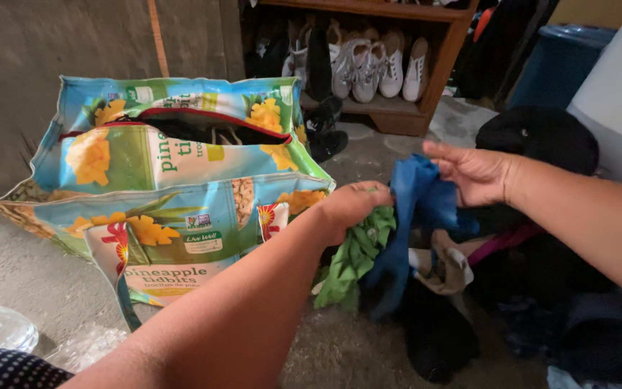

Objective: The person packs various items into a reusable shopping bag. They place a blue cloth, a water bottle, a plastic-wrapped item, a green cloth, a red cloth, a pair of black shoes, and a pair of gloves into the bag.

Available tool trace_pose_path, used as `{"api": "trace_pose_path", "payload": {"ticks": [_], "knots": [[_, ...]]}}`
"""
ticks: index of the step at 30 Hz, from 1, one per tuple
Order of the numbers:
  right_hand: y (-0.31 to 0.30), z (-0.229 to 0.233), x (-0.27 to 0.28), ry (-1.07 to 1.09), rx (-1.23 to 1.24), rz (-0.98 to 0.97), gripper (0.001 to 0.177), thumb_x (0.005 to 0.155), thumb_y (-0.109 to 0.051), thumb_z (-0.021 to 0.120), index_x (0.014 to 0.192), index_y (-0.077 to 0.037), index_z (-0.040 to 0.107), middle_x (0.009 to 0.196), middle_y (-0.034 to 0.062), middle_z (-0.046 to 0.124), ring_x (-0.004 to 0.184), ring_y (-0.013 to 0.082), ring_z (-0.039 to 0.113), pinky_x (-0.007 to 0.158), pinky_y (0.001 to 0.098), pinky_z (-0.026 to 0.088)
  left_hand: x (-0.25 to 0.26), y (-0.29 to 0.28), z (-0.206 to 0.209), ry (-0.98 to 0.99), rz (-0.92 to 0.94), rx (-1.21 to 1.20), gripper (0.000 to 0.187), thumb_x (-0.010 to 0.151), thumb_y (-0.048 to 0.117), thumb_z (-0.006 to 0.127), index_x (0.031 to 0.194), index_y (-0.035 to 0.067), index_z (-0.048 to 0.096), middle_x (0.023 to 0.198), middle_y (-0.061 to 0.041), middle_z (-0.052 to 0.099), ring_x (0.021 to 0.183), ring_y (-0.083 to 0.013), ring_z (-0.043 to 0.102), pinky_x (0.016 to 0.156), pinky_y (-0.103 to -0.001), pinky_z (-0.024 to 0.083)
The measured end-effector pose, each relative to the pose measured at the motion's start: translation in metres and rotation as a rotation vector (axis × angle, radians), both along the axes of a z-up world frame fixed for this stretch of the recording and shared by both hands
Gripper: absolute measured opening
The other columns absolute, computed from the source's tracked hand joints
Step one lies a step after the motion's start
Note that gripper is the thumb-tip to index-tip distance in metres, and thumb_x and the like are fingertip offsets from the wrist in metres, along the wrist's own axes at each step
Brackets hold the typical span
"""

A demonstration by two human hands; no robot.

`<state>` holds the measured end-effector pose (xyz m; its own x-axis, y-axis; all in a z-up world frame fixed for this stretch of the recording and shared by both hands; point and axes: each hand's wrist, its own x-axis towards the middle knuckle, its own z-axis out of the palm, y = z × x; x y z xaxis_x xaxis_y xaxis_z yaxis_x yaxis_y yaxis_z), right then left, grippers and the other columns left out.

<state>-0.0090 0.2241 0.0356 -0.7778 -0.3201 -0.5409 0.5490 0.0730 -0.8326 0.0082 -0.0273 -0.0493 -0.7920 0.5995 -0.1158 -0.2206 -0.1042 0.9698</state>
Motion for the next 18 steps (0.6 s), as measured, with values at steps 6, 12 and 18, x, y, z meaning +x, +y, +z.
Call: {"api": "trace_pose_path", "payload": {"ticks": [6,12,18], "knots": [[-0.003,0.026,-0.037,0.370,0.417,0.157,0.023,0.088,-0.002,0.060,0.107,-0.001,0.073,0.099,0.0131,0.076,0.082,0.0252,0.073,0.075,0.0461,0.062,-0.007,0.016,0.029,0.134,0.200,-0.066,0.041,0.087,0.031,0.068,0.123,0.010,0.069,0.116,-0.009,0.067,0.096,-0.0268,0.063,0.071,-0.049,0.054],[-0.002,0.091,-0.046,0.375,0.670,0.086,0.018,0.097,-0.011,0.062,0.110,-0.001,0.070,0.099,0.0101,0.074,0.081,0.0232,0.069,0.077,0.0447,0.060,0.008,0.010,0.093,0.030,0.356,-0.006,0.092,0.080,0.061,0.073,0.133,-0.011,0.053,0.130,-0.026,0.067,0.105,-0.0329,0.071,0.078,-0.049,0.059],[-0.020,0.144,-0.013,0.452,0.854,0.061,0.027,0.090,-0.007,0.063,0.116,-0.002,0.071,0.105,0.0108,0.077,0.090,0.0224,0.073,0.081,0.0428,0.061,-0.004,0.008,0.123,-0.012,0.355,0.396,0.096,0.061,0.026,0.084,0.140,0.002,0.034,0.115,-0.019,0.064,0.090,-0.0294,0.070,0.075,-0.049,0.060]]}}
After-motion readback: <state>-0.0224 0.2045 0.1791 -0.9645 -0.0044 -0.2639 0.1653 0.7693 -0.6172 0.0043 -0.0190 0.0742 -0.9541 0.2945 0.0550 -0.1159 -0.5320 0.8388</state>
